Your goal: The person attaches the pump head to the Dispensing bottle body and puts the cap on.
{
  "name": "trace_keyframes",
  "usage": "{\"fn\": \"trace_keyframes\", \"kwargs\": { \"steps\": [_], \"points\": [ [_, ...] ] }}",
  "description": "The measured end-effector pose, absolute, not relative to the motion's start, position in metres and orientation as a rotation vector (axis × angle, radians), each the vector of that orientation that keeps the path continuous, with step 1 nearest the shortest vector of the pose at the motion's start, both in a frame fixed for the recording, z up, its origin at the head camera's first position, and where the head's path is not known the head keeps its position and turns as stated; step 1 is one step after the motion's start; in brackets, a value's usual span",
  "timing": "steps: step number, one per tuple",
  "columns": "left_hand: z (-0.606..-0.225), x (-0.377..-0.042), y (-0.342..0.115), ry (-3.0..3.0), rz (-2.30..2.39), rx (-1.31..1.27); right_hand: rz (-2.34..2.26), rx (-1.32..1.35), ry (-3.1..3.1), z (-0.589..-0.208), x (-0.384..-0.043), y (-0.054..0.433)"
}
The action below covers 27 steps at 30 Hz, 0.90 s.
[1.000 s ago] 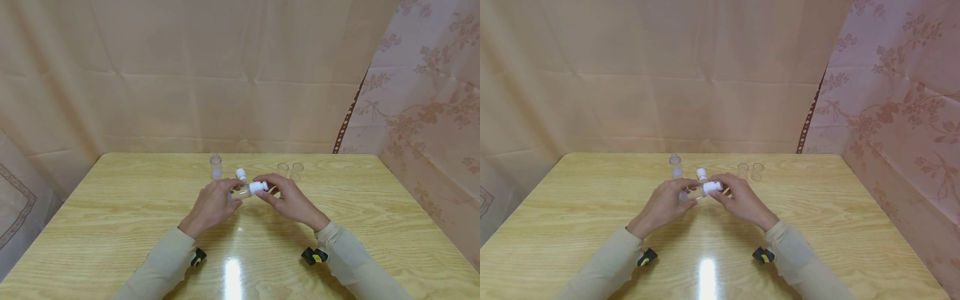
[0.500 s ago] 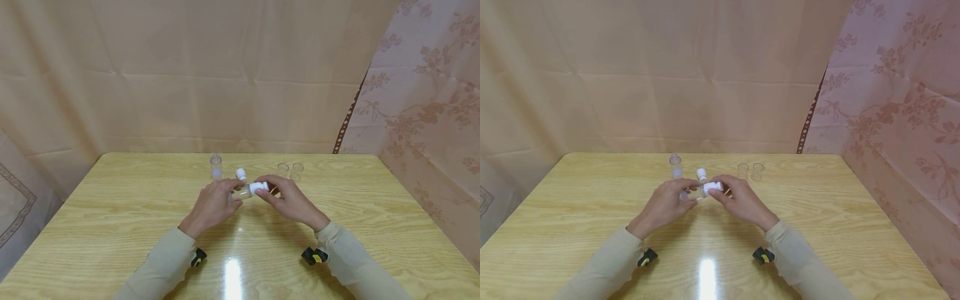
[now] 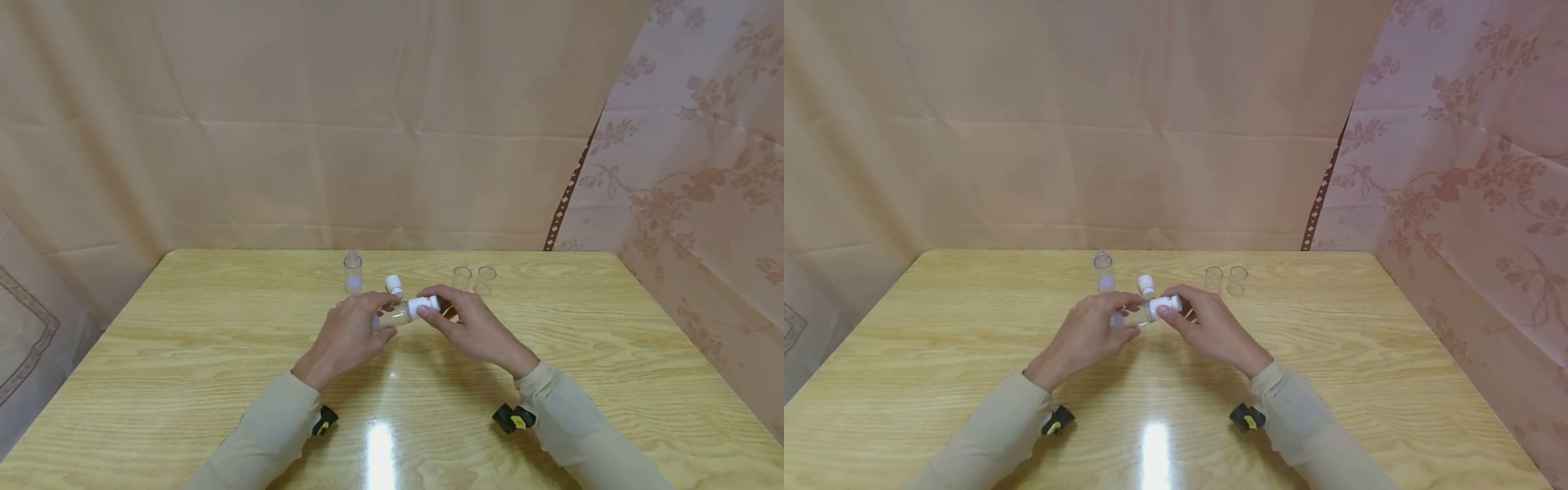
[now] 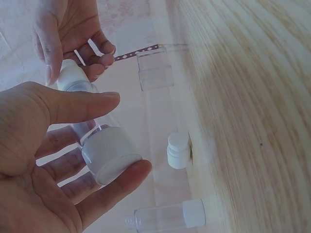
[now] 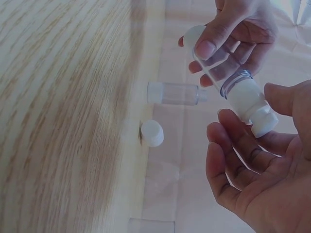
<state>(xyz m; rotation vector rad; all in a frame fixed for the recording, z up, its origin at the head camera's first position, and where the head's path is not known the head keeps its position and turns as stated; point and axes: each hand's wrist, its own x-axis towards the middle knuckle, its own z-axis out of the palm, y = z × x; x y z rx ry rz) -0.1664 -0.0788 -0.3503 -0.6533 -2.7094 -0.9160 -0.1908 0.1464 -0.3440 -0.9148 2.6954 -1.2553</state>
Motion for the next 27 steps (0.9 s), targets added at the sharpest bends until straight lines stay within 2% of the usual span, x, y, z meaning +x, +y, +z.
{"fn": "trace_keyframes", "kwargs": {
  "steps": [27],
  "points": [
    [-0.3506,-0.1668,-0.0789,-2.701,-0.913,-0.654,-1.323,-0.926,2.716,-0.3459,-0.1918,0.1476]
  ]
}}
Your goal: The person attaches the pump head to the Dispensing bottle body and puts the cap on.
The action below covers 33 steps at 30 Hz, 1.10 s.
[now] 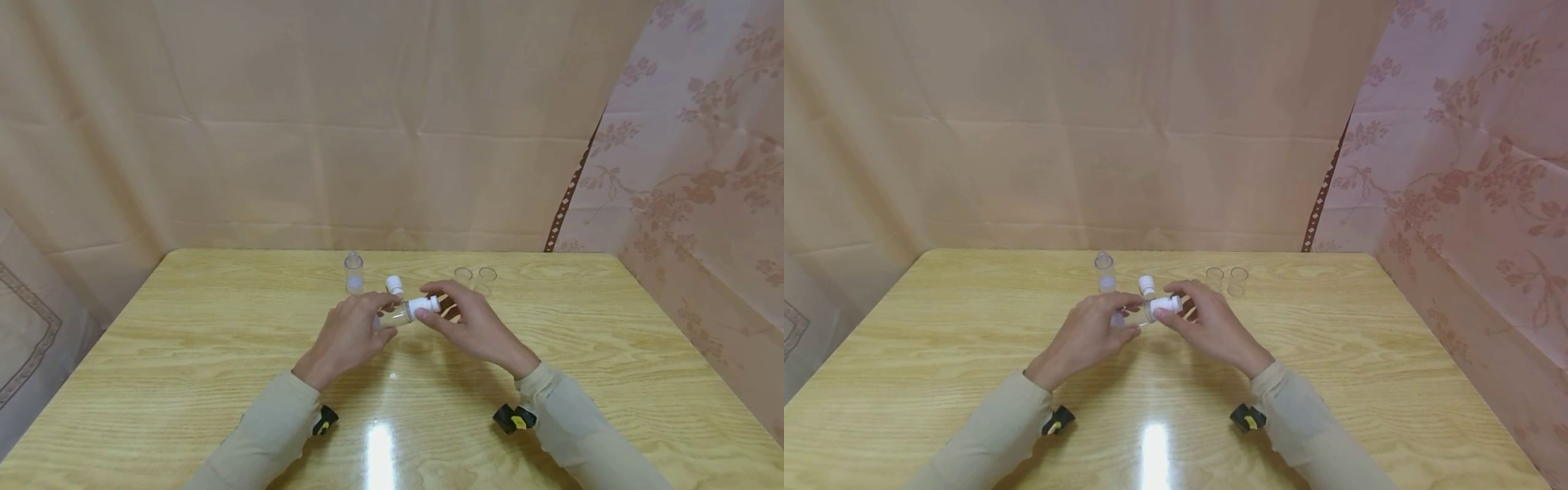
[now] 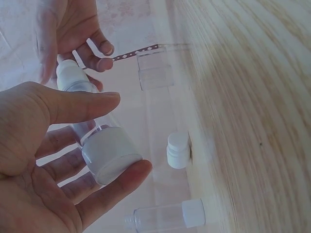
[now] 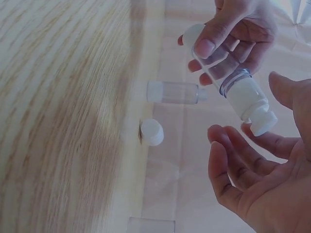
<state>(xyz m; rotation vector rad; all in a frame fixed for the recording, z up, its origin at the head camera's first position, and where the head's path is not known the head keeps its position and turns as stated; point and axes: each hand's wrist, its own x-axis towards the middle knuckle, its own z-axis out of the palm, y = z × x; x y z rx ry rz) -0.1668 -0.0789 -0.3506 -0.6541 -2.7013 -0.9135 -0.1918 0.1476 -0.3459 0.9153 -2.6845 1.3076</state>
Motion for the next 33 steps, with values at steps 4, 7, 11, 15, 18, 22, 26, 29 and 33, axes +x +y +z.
{"fn": "trace_keyframes", "kwargs": {
  "steps": [4,7,11,15,18,22,26,29,33],
  "points": [
    [-0.351,-0.1669,-0.0791,-2.707,-0.915,-0.652,1.298,0.944,-2.634,-0.346,-0.1911,0.1484],
    [-0.3511,-0.1668,-0.0791,-2.709,-0.916,-0.649,1.29,0.971,-2.603,-0.346,-0.1913,0.1488],
    [-0.3513,-0.1668,-0.0789,-2.708,-0.913,-0.649,1.285,1.005,-2.578,-0.3457,-0.1921,0.1485],
    [-0.3512,-0.1668,-0.0789,-2.707,-0.906,-0.652,1.271,1.03,-2.563,-0.3458,-0.1922,0.1485],
    [-0.351,-0.1667,-0.0788,-2.708,-0.902,-0.652,1.27,1.04,-2.55,-0.3459,-0.1922,0.1481],
    [-0.3511,-0.1666,-0.0789,-2.709,-0.899,-0.652,1.268,1.049,-2.535,-0.3459,-0.1921,0.1477],
    [-0.3509,-0.1664,-0.079,-2.711,-0.897,-0.653,1.257,1.059,-2.531,-0.3458,-0.1919,0.1477],
    [-0.3505,-0.1663,-0.0789,-2.711,-0.893,-0.651,1.259,1.059,-2.53,-0.3457,-0.1917,0.1479],
    [-0.3503,-0.1666,-0.0787,-2.711,-0.888,-0.649,1.259,1.057,-2.528,-0.3458,-0.1919,0.1481]
  ]
}}
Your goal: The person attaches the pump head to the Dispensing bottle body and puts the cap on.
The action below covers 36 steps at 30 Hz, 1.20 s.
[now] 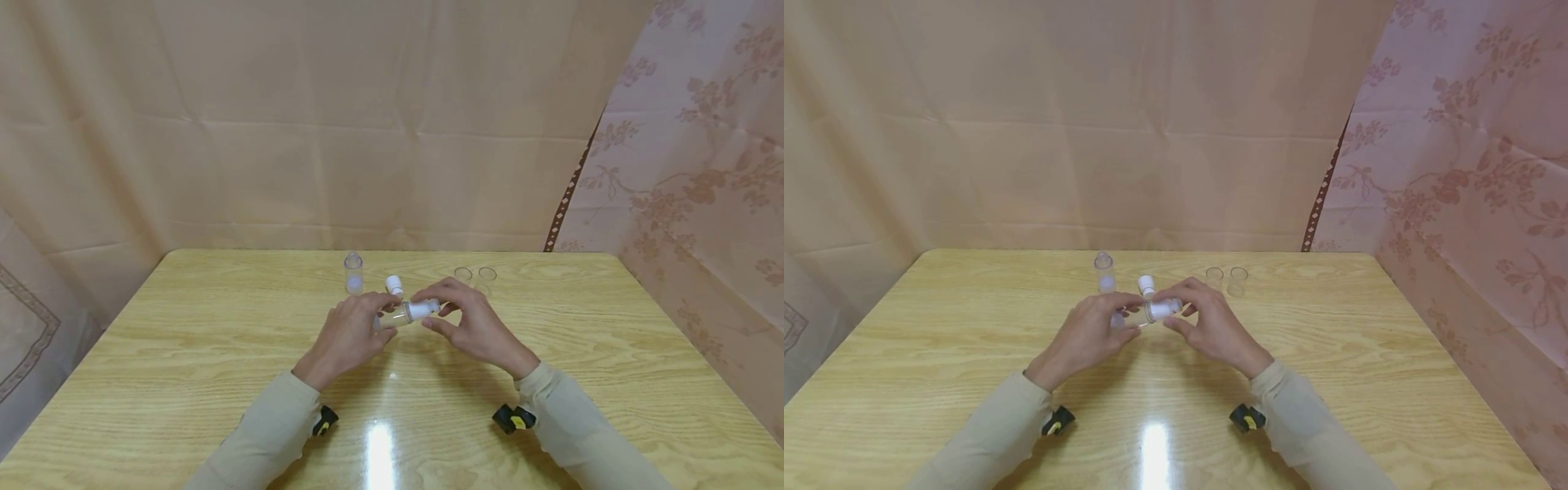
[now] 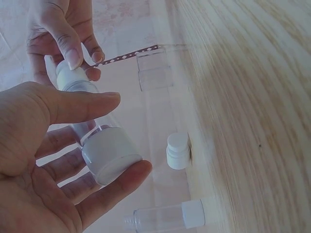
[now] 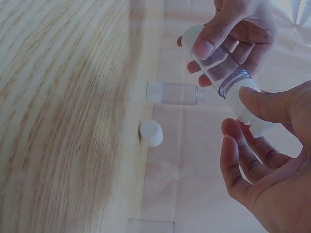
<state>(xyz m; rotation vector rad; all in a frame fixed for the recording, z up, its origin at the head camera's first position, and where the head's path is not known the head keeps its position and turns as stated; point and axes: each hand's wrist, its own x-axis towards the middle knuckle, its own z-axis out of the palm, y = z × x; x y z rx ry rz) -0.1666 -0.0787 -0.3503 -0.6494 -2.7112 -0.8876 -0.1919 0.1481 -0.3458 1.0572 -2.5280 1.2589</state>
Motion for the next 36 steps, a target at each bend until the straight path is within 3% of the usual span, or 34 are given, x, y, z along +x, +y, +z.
{"fn": "trace_keyframes", "kwargs": {
  "steps": [36],
  "points": [
    [-0.3511,-0.1666,-0.0786,-2.707,-0.884,-0.658,1.239,1.041,-2.588,-0.3452,-0.1909,0.1473]
  ]
}}
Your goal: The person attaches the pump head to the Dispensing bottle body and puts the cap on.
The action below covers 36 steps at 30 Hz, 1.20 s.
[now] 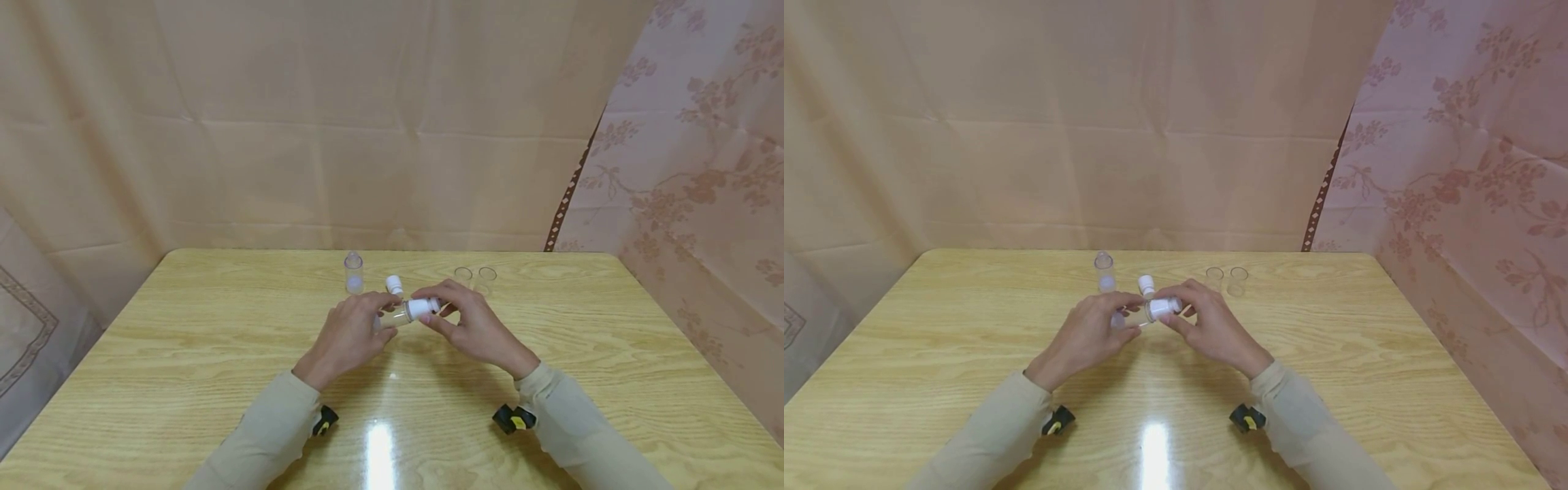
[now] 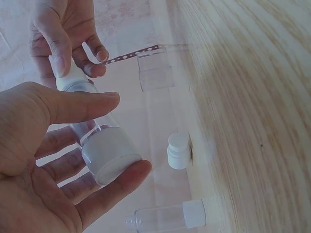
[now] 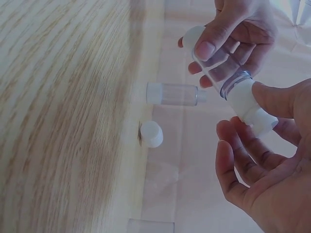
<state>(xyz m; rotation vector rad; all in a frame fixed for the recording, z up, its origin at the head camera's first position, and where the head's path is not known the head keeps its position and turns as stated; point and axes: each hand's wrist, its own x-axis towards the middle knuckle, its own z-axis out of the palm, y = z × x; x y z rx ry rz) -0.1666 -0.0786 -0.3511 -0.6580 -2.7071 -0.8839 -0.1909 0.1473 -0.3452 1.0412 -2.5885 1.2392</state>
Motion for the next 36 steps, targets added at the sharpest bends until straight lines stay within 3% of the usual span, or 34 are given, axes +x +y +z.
{"fn": "trace_keyframes", "kwargs": {
  "steps": [36],
  "points": [
    [-0.3505,-0.1662,-0.0779,-2.705,-0.897,-0.661,1.279,0.908,-2.727,-0.346,-0.1904,0.1457]
  ]
}}
